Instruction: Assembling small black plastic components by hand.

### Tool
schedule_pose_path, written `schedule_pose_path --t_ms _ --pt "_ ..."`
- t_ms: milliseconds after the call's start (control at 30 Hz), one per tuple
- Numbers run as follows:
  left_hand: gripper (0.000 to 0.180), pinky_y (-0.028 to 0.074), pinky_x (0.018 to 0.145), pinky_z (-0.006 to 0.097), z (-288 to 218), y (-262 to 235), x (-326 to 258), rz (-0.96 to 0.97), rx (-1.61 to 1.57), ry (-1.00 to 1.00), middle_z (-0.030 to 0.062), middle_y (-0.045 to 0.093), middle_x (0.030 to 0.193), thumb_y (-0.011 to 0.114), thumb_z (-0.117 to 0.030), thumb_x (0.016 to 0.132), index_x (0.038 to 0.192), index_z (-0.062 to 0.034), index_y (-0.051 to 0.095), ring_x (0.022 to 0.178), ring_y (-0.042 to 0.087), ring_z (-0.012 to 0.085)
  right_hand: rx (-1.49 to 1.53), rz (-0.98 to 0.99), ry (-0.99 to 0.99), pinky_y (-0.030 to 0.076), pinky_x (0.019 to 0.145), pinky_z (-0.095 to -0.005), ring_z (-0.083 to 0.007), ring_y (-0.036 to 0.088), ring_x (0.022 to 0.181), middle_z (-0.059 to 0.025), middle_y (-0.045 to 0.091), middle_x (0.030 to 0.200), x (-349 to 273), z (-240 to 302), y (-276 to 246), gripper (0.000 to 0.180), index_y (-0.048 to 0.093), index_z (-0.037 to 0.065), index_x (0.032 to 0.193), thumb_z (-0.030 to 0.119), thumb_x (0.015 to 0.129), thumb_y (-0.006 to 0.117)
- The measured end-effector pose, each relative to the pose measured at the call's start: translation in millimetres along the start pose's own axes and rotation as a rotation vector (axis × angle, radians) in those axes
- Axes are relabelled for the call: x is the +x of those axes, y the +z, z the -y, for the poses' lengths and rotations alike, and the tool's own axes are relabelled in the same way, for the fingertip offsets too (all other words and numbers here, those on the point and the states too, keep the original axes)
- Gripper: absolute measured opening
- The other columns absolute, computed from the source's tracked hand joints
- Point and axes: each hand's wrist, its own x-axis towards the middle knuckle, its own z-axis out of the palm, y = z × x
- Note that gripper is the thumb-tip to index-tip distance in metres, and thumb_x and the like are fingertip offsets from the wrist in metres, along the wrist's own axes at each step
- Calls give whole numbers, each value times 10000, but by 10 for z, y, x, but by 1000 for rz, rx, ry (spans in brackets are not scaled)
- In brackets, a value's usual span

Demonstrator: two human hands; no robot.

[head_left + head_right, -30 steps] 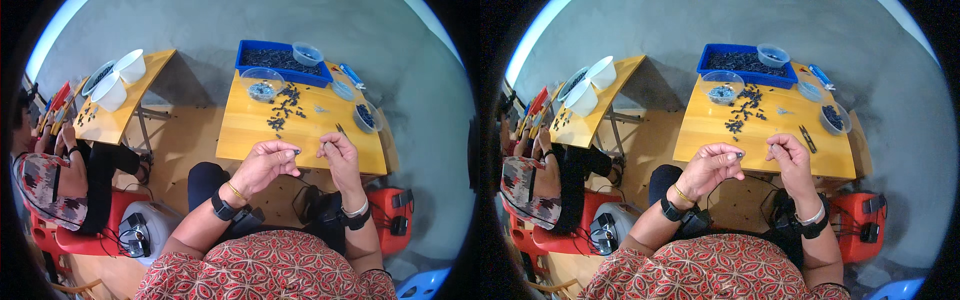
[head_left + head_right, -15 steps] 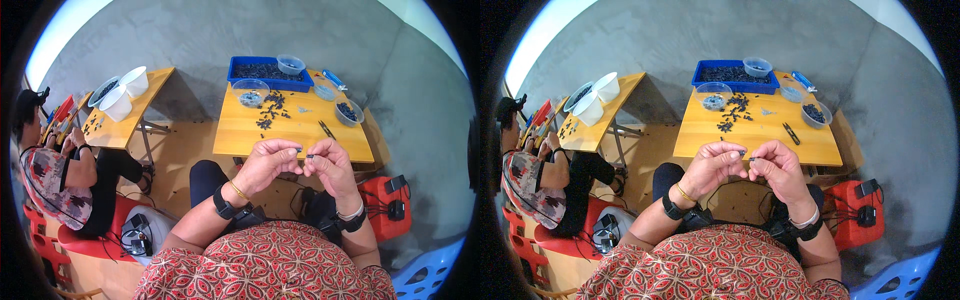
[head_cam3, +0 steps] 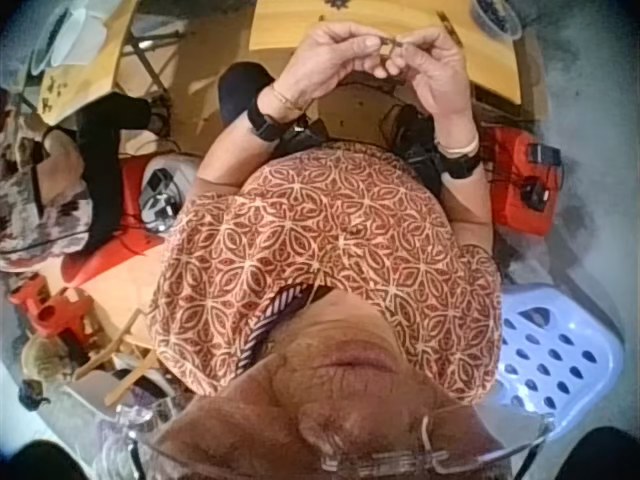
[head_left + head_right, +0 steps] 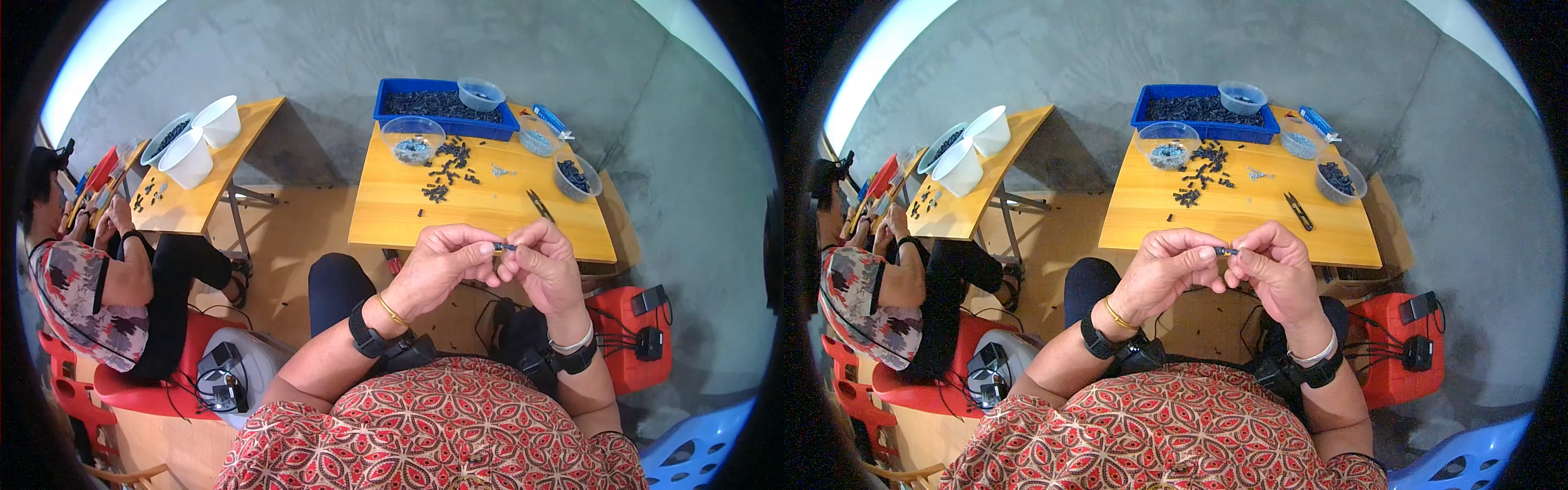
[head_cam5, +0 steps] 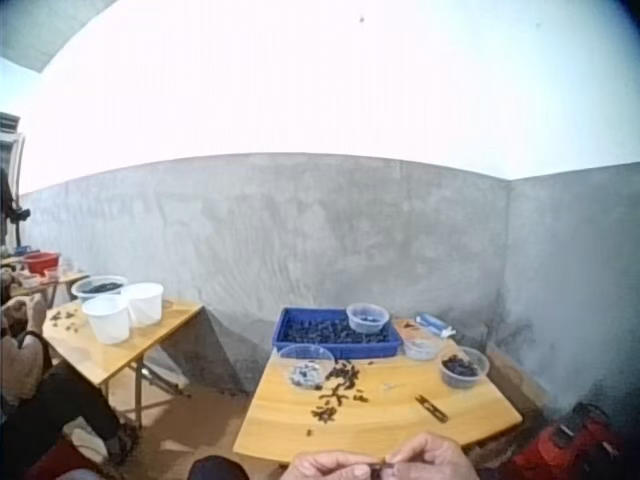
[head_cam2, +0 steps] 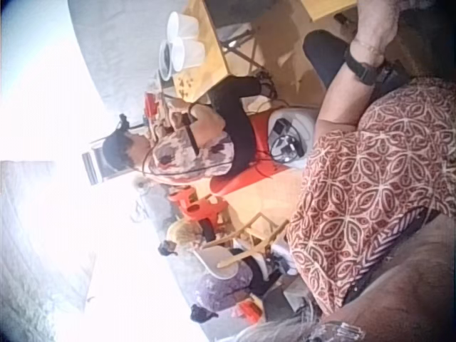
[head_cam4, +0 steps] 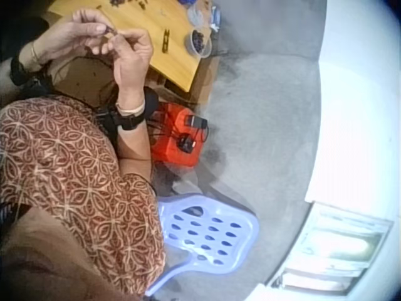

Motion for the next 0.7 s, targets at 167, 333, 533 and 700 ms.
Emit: schedule_pose_path --t_ms 167,333,533,700 --pt "186 522 665 306 -9 0 -10 2 15 -4 167 601 856 488 -68 851 973 54 558 740 608 221 -13 6 -2 471 551 -293 -131 517 613 -64 533 706 -3 0 -3 50 518 14 817 8 791 561" --pt "179 527 645 297 -9 10 -15 -13 33 2 161 605 847 496 -60 846 968 55 560 709 611 210 -55 -2 -14 475 551 -291 -127 519 614 -64 538 734 -16 1 -12 55 520 15 816 -1 786 563" --pt "173 528 633 288 -9 4 -25 -27 76 -1 154 608 843 501 -58 844 962 52 562 697 612 196 -102 22 -36 478 553 -275 -122 524 622 -64 542 757 -12 -1 -18 67 523 17 814 -10 777 573" --pt "170 525 627 280 -23 12 -16 -47 66 -24 131 604 799 508 -63 842 953 53 565 647 597 175 -229 53 -50 476 563 -255 -117 531 634 -61 543 760 -10 31 -56 87 514 15 803 -23 764 582"
